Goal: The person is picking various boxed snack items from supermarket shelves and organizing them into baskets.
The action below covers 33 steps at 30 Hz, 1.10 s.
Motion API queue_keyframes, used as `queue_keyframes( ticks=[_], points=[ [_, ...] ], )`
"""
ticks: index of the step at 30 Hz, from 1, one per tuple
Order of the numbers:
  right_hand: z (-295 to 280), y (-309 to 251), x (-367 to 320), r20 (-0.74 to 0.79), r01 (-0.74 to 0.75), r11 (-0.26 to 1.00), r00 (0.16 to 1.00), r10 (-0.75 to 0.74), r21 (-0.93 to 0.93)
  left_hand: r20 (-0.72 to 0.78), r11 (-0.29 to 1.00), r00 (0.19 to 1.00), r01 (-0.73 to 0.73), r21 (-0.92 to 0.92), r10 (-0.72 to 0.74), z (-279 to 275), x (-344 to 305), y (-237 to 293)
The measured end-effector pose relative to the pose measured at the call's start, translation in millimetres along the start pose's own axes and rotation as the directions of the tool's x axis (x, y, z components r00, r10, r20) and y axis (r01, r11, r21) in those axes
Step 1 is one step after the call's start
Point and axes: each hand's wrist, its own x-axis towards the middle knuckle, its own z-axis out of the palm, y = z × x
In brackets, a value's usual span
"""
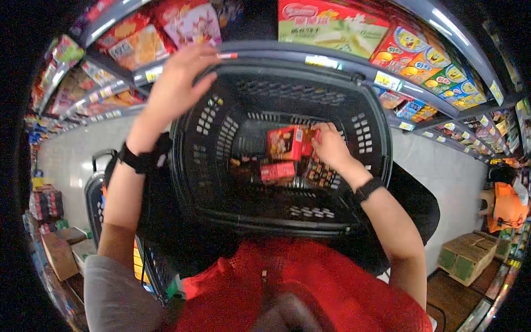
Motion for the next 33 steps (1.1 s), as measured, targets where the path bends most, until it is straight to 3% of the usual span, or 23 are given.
queue_keyframes(
  ticks=[2,3,5,6,8,9,11,13,14,15,16,17,18,20,21,22,25,27,28,31,32,33],
  points=[
    [20,3,3,0.150,-0.069,0.976,0.983,0.101,-0.205,-0.030,0.999,1.000,0.002,0.040,-0.001,-15,-2,-9],
    [35,8,8,0.172,-0.072,0.973,0.979,0.110,-0.218,-0.069,0.998,0.997,-0.015,0.060,0.019,-22,-3,-15],
    [68,9,23,0.243,0.109,0.917,0.970,-0.013,-0.384,-0.110,0.996,0.994,-0.014,0.087,0.023,-39,-6,-18],
    [72,-13,28,0.350,0.101,0.934,0.936,0.028,-0.343,-0.077,0.999,0.997,0.027,0.044,-0.024,-51,-7,-15],
    [90,-46,34,0.367,0.176,0.830,0.930,0.037,-0.530,-0.043,0.996,0.995,0.091,0.006,-0.090,-58,-8,-15],
    [100,-48,35,0.382,0.192,0.825,0.924,0.031,-0.532,-0.140,0.996,0.987,0.082,0.032,-0.077,-56,-7,-16],
    [126,-46,38,0.350,0.404,0.615,0.912,-0.213,-0.678,-0.240,0.990,0.969,0.093,0.107,-0.065,-58,-8,-16],
    [140,-55,37,0.426,0.511,0.571,0.857,-0.288,-0.642,-0.067,0.981,0.982,0.183,0.068,-0.178,-59,-12,-27],
    [152,-67,39,0.497,0.620,0.520,0.784,-0.373,-0.587,-0.164,0.966,0.954,0.239,-0.097,-0.252,-43,-20,-27],
    [162,-77,35,0.549,0.659,0.530,0.747,-0.376,-0.534,0.056,0.955,0.954,0.294,0.042,-0.296,-65,-17,-17],
    [167,-79,30,0.593,0.687,0.542,0.713,-0.374,-0.484,-0.126,0.980,0.989,0.099,0.172,-0.078,-43,-15,-33],
    [171,-78,29,0.609,0.698,0.525,0.702,-0.369,-0.486,-0.127,0.985,0.987,0.117,0.127,-0.101,-49,-13,-21],
    [165,-94,21,0.653,0.675,0.566,0.700,-0.290,-0.473,-0.227,0.981,0.970,0.122,0.152,-0.086,-44,-10,-16],
    [189,-92,20,0.717,0.760,0.269,0.648,-0.256,-0.591,-0.180,0.976,0.972,0.176,0.130,-0.151,-27,-6,-22],
    [197,-99,17,0.711,0.738,0.196,0.674,-0.200,-0.645,-0.137,0.969,0.976,0.188,0.160,-0.166,-27,-9,-19],
    [211,-86,20,0.697,0.739,0.163,0.672,-0.250,-0.654,-0.117,0.963,0.973,0.218,0.159,-0.201,-22,-11,-24],
    [246,-40,40,0.610,0.698,0.191,0.703,-0.365,-0.690,-0.157,0.955,0.957,0.264,0.132,-0.243,-31,-24,-43],
    [244,-17,52,0.359,0.624,0.662,0.781,-0.511,-0.415,-0.232,0.932,0.938,0.305,0.195,-0.258,-31,-13,-33],
    [244,-21,56,0.368,0.636,0.647,0.772,-0.519,-0.421,-0.309,0.924,0.917,0.322,0.205,-0.251,-37,-16,-36],
    [220,-40,56,0.722,0.783,0.214,0.621,-0.306,-0.583,-0.399,0.898,0.859,0.409,0.161,-0.320,-77,-38,-40],
    [206,-49,57,0.727,0.785,0.193,0.618,-0.299,-0.588,-0.438,0.880,0.825,0.455,0.138,-0.358,-95,-54,-40],
    [192,-66,59,0.770,0.789,0.258,0.608,-0.192,-0.558,-0.465,0.871,0.790,0.486,0.075,-0.401,-115,-80,-38]
  ],
)
